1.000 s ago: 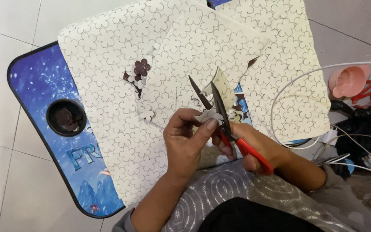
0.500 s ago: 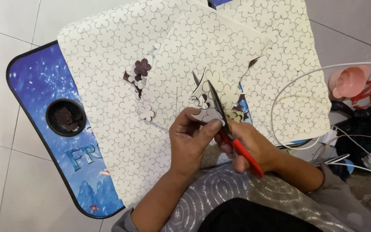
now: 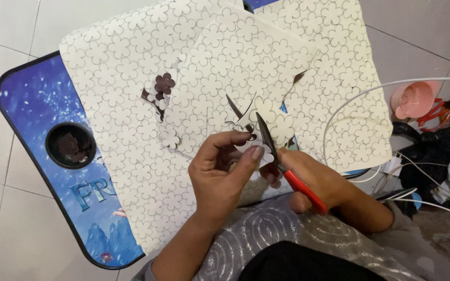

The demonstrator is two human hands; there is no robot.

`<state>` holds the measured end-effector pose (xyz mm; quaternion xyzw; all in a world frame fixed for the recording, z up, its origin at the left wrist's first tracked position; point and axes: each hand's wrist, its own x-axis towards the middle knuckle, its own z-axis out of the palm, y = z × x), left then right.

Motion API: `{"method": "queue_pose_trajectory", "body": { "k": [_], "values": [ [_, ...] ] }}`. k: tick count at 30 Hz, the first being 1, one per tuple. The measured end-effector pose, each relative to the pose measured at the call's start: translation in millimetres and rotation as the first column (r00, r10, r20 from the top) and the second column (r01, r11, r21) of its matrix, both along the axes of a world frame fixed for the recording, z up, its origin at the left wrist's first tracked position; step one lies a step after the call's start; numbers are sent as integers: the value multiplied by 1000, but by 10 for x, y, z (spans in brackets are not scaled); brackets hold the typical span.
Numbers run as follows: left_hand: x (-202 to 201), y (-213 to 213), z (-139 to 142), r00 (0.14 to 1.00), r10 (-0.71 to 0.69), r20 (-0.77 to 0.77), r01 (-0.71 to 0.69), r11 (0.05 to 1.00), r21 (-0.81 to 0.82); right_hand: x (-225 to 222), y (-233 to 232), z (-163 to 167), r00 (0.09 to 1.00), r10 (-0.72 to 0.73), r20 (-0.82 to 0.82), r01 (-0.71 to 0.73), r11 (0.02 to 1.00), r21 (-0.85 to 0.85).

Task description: The person uses red-handled scissors to cut flower-shaped pieces from a white patterned sheet. They hold the sheet with the left hand and cut along the outlines, then place the cut pieces into a small black container on the table.

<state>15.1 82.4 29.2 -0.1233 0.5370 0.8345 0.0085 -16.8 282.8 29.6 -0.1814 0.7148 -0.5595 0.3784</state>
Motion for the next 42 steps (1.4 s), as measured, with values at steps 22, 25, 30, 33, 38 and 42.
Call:
{"method": "queue_pose_trajectory", "body": {
  "k": [22, 25, 30, 33, 38, 42],
  "values": [
    [-7, 4, 59, 975, -53, -216, -19, 949, -316, -51, 56, 48, 998, 36, -61, -34, 999, 41],
    [6, 25, 67, 982, -14, -188, -33, 970, -242, -49, 50, 49, 1000, 29, -9, -29, 999, 17],
    [2, 26, 46, 986, 21, -168, -56, 976, -210, -37, 53, 69, 1000, 11, 11, -11, 1000, 15],
    [-5, 6, 32, 987, 29, -158, -61, 977, -202, -44, 41, 89, 999, 2, 37, -3, 1000, 24],
    [-11, -8, 27, 984, 37, -173, -72, 977, -199, -75, 28, 92, 999, 47, -9, -47, 999, 16],
    [-17, -15, 33, 985, 22, -170, -57, 977, -206, -82, 11, 47, 997, 50, -50, -50, 999, 3]
  ]
}}
